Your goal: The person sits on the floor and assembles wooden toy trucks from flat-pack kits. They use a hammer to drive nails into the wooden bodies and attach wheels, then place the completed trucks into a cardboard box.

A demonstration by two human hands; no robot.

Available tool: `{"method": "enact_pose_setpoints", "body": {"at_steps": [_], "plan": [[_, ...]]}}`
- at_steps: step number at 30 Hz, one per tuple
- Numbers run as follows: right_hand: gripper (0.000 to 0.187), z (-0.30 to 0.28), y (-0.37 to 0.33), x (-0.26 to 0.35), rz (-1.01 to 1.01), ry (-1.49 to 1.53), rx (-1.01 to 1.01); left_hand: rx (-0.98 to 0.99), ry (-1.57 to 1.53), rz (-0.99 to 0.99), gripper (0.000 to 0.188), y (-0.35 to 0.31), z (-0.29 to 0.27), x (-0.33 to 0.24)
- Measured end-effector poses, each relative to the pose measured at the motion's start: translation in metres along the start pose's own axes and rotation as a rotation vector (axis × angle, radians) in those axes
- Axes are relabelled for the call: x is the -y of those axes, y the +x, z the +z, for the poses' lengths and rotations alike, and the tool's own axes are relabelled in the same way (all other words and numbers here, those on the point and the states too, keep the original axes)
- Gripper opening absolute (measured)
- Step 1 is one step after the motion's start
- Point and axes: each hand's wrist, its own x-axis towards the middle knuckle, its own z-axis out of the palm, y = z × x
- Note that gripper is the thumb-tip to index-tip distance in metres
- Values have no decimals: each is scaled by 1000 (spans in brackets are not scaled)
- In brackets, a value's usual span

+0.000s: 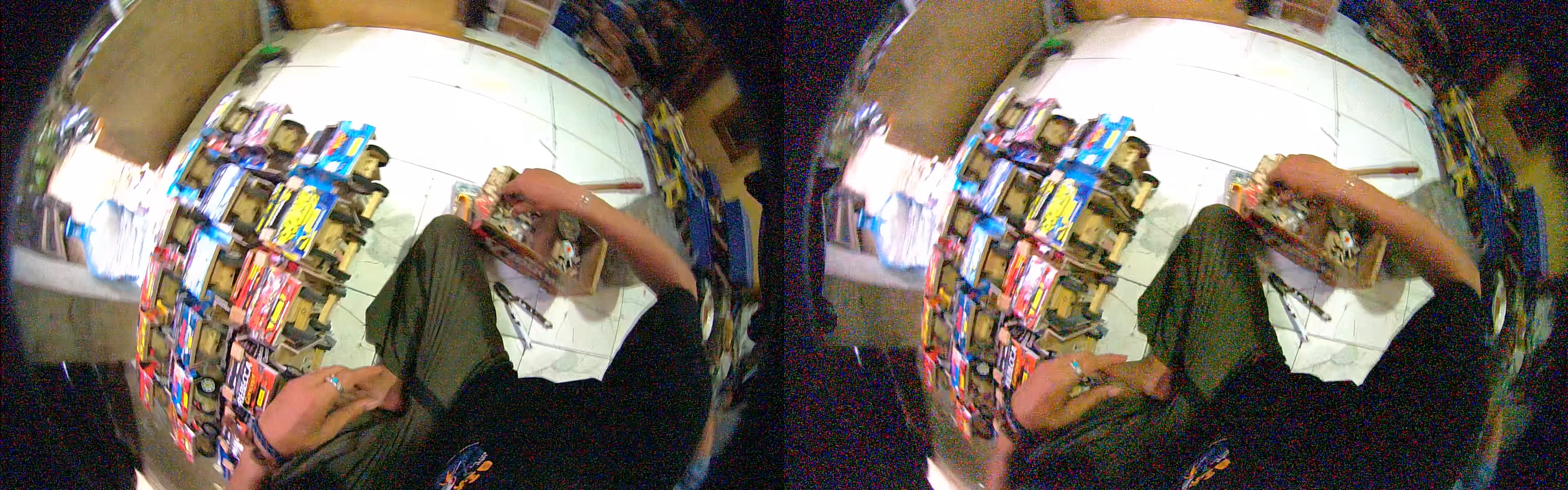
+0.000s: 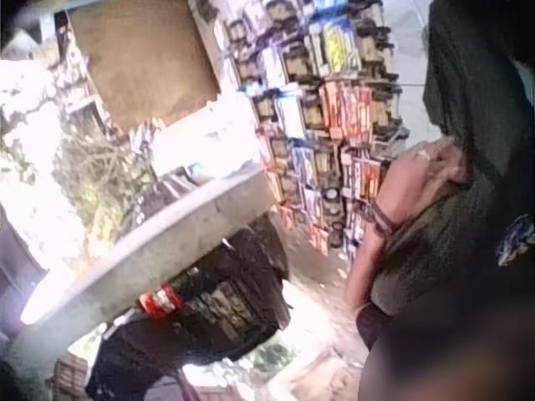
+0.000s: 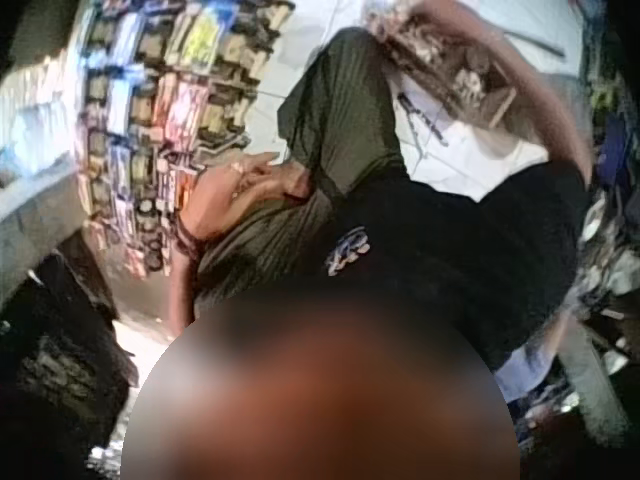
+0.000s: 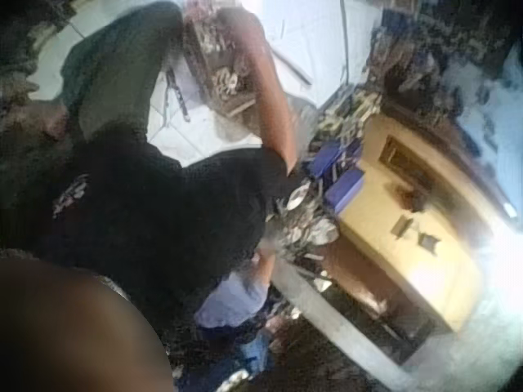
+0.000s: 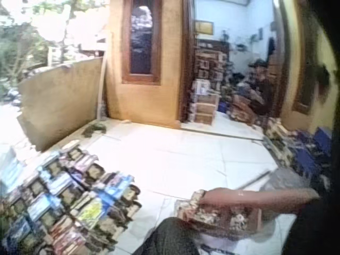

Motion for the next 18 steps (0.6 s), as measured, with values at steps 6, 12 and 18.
{"method": "enact_pose_setpoints", "body": {"at_steps": [6, 12, 18], "plan": [[16, -64, -33, 153, -413, 234, -665, -328, -438, -79, 38, 13, -7, -5], [34, -55, 3, 253, -949, 16, -1018, -484, -734, 4, 36, 8, -12, 10], [17, -38, 24, 290, -706, 588, -1021, -728, -769, 7, 31, -52, -21, 43]]}}
